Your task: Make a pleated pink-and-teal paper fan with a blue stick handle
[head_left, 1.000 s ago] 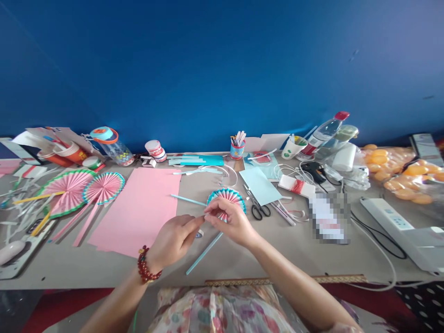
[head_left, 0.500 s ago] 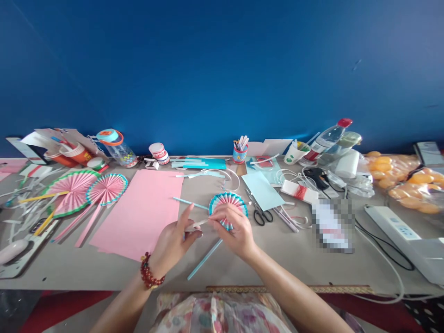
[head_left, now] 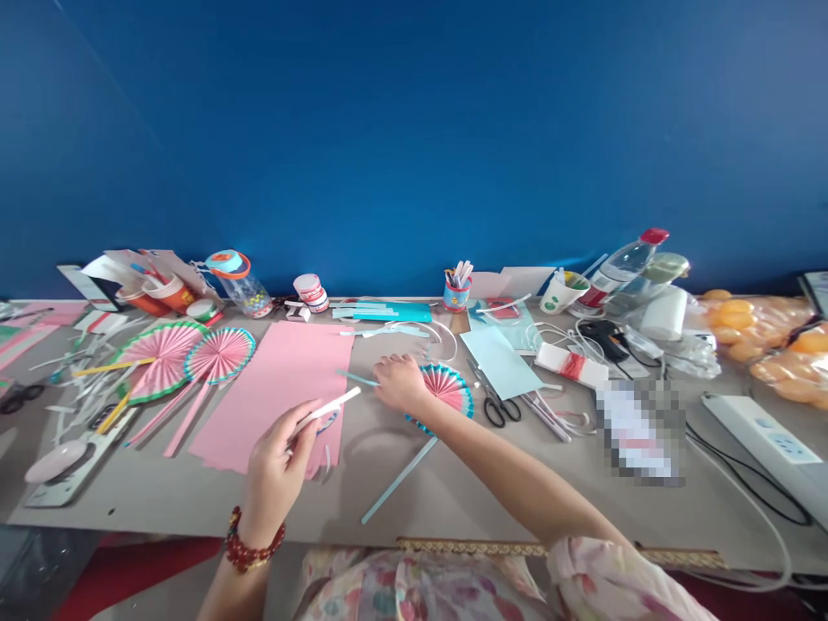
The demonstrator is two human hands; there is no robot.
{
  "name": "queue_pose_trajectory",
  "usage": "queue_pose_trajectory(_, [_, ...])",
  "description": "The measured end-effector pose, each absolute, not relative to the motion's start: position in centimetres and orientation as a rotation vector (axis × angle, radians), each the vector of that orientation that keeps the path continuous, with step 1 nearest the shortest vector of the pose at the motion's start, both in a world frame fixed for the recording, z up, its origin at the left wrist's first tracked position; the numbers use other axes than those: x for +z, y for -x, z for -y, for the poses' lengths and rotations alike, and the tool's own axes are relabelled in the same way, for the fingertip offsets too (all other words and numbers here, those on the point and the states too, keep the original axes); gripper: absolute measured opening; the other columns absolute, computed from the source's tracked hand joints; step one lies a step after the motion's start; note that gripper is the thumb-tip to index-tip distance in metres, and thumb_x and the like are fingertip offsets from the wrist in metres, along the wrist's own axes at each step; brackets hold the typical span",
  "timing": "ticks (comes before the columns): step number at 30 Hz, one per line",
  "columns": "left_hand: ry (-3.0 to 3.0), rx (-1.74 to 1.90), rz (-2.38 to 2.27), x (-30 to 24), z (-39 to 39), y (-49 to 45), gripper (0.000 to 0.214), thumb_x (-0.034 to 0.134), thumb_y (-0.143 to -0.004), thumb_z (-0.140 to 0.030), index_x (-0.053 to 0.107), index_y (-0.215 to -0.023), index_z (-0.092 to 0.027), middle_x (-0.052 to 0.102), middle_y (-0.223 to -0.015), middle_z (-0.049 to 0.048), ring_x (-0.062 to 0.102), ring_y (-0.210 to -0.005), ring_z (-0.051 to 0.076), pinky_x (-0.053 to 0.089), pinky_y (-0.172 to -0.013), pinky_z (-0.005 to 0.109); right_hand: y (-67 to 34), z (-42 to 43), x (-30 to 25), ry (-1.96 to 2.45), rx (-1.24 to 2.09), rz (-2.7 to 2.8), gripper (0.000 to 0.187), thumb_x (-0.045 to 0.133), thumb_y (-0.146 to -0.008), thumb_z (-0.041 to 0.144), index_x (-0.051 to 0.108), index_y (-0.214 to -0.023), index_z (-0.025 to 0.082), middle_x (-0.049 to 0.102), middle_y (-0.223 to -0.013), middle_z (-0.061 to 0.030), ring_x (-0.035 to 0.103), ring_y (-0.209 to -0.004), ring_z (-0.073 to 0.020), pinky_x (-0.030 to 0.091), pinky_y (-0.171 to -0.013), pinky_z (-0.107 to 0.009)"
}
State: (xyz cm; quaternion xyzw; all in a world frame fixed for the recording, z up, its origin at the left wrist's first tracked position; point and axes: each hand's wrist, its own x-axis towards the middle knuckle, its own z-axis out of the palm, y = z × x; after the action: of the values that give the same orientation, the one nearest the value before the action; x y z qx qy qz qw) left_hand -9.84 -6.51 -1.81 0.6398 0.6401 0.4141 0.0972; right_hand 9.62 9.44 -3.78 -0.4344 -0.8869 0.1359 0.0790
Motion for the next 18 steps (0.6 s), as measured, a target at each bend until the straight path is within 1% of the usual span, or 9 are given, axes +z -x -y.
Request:
queue_pose_trajectory(3, [-1.941,1.238,-1.858,-1.3,7.4,9.4,0.024,0.051,-0.098,-0.028,0.064,-0.117,-0.022,0.073,-0.109,0.0074,0.072,-0.094,0.018,0.056,-0.085,0.027,-8.2,-10.0,-3.9,1.329,0.458,2.640,0.014,0.060,-0.079,0.015,0.070,-0.088,0.012,0.072,-0.101,-0.0170,0.064,-0.099,-0.0286,0.042,-0.086,-0.037])
queue_pose_trajectory(6, [-1.966,1.290,-1.872,-1.0,8.0,9.4,0.023,0.052,-0.097,-0.025,0.064,-0.117,-0.023,0.073,-0.107,0.0060,0.071,-0.093,0.018,0.056,-0.085,0.027,-7.5,-11.0,-3.3,1.359,0.568,2.545,0.011,0.060,-0.082,0.021,0.068,-0.086,0.015,0.074,-0.093,-0.0105,0.066,-0.085,-0.0231,0.043,-0.073,-0.029])
queue_pose_trajectory(9, [-1.922,1.352,-1.912,-0.9,8.5,9.8,0.023,0.053,-0.096,-0.024,0.065,-0.117,-0.022,0.073,-0.104,0.0055,0.071,-0.089,0.017,0.057,-0.082,0.027,-7.8,-11.3,-1.8,1.333,0.663,2.409,0.017,0.050,-0.088,0.020,0.066,-0.094,0.017,0.073,-0.092,-0.0052,0.065,-0.078,-0.0169,0.042,-0.065,-0.024])
queue_pose_trajectory(11, [-1.856,1.408,-1.954,-0.8,9.0,10.2,0.023,0.055,-0.096,-0.024,0.066,-0.116,-0.022,0.073,-0.103,0.0052,0.072,-0.087,0.017,0.057,-0.081,0.027,-9.2,-10.5,-0.5,1.258,0.706,2.338,0.021,0.044,-0.092,0.020,0.064,-0.098,0.017,0.073,-0.094,-0.0028,0.065,-0.078,-0.0139,0.044,-0.066,-0.022])
queue_pose_trajectory(13, [-1.769,1.476,-2.014,-0.8,9.3,10.7,0.024,0.056,-0.095,-0.025,0.066,-0.117,-0.022,0.073,-0.103,0.0054,0.071,-0.087,0.018,0.058,-0.079,0.028,-11.6,-8.6,0.4,1.157,0.722,2.280,0.018,0.045,-0.094,0.021,0.062,-0.097,0.020,0.072,-0.095,-0.0013,0.065,-0.082,-0.0135,0.046,-0.071,-0.022])
queue_pose_trajectory(15, [-1.682,1.545,-2.072,-0.6,9.6,11.1,0.024,0.058,-0.095,-0.027,0.066,-0.117,-0.021,0.073,-0.103,0.0061,0.071,-0.086,0.018,0.058,-0.078,0.028,-15.1,-5.9,0.5,0.894,0.628,2.188,0.011,0.052,-0.090,0.021,0.063,-0.089,0.021,0.071,-0.088,-0.0027,0.064,-0.083,-0.0167,0.048,-0.075,-0.027])
queue_pose_trajectory(16, [-1.650,1.570,-2.093,-0.6,9.6,11.3,0.025,0.058,-0.095,-0.028,0.066,-0.116,-0.020,0.073,-0.102,0.0065,0.070,-0.086,0.018,0.058,-0.077,0.028,-16.9,-4.3,0.2,0.785,0.557,2.209,0.009,0.054,-0.090,0.020,0.063,-0.089,0.022,0.071,-0.086,-0.0041,0.064,-0.083,-0.0182,0.048,-0.076,-0.030])
queue_pose_trajectory(18, [-1.625,1.595,-2.114,-0.5,9.5,11.6,0.024,0.058,-0.094,-0.029,0.067,-0.115,-0.019,0.073,-0.100,0.0067,0.070,-0.084,0.018,0.057,-0.078,0.028,-20.5,-1.2,-1.0,0.626,0.470,2.303,0.009,0.056,-0.091,0.020,0.065,-0.091,0.023,0.072,-0.091,-0.0065,0.064,-0.086,-0.0197,0.049,-0.080,-0.034])
